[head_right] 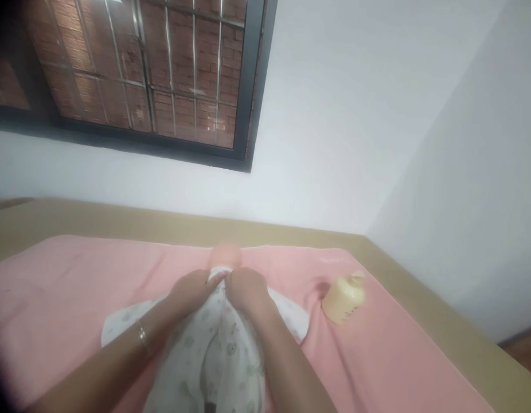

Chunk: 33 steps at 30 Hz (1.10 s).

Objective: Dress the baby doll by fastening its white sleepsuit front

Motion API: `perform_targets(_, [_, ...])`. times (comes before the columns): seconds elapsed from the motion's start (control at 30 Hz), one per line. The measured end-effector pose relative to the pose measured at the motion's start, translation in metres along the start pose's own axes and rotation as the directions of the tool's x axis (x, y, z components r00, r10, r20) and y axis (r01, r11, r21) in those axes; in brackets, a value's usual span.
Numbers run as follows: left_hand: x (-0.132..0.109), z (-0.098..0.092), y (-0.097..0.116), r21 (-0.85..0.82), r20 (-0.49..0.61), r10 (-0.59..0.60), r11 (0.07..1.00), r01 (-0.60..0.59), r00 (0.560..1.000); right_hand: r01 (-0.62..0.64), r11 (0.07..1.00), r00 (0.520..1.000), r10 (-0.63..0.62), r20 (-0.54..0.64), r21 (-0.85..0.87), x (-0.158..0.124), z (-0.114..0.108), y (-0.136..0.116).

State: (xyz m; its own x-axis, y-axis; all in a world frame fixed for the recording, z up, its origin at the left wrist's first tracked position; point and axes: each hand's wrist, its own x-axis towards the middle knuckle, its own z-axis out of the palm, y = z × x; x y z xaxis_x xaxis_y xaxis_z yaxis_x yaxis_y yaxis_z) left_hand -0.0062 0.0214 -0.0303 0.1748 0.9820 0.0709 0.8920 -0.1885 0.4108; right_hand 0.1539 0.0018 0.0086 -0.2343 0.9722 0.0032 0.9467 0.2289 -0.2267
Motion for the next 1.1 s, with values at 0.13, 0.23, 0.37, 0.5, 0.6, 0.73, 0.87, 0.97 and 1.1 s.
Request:
perform_targets(0.13, [-0.003, 0.006, 0.006, 0.138, -0.118, 0.029, 0.99, -0.013, 0.993, -0.016, 0.997, 0.999, 0.013, 0.05, 0.069, 0.006, 0.004, 0.007])
perform_targets(0.23, [-0.009, 0.007, 0.015, 0.243, -0.18, 0.147, 0.965, -0.1, 0.973, -0.097, 0.981, 0.992, 0.082, 0.096, 0.169, 0.015, 0.011, 0.017])
perform_targets(0.37, [-0.014, -0.003, 0.019, 0.14, -0.163, 0.137, 0.983, -0.114, 0.977, -0.085, 0.981, 0.993, 0.068, 0.098, 0.175, 0.009, 0.002, 0.015])
perform_targets(0.5, [-0.007, -0.013, 0.009, -0.045, -0.015, -0.038, 0.998, 0.038, 0.999, -0.003, 0.99, 1.0, 0.001, 0.021, 0.138, -0.01, -0.015, 0.004])
perform_targets(0.6, [-0.003, -0.015, 0.005, -0.128, 0.055, -0.065, 0.989, 0.071, 0.996, 0.011, 0.991, 1.0, -0.012, 0.011, 0.13, -0.01, -0.012, 0.003])
perform_targets(0.73, [-0.008, -0.013, 0.011, -0.014, 0.006, 0.008, 1.0, -0.008, 1.0, -0.022, 0.992, 0.999, 0.016, 0.046, 0.122, 0.008, 0.01, 0.015])
perform_targets(0.87, [-0.01, -0.012, 0.014, 0.083, -0.043, 0.088, 0.993, -0.084, 0.995, -0.057, 0.982, 0.997, 0.047, 0.06, 0.181, 0.016, 0.016, 0.023])
perform_targets(0.97, [-0.005, -0.015, 0.009, 0.007, -0.005, -0.009, 1.0, 0.009, 1.0, -0.014, 0.993, 1.0, 0.01, 0.029, 0.118, 0.009, 0.009, 0.016])
perform_targets(1.1, [-0.006, -0.021, 0.009, -0.097, 0.112, -0.051, 0.993, 0.062, 0.992, 0.014, 0.999, 1.0, -0.013, -0.028, 0.046, 0.0, 0.005, 0.007])
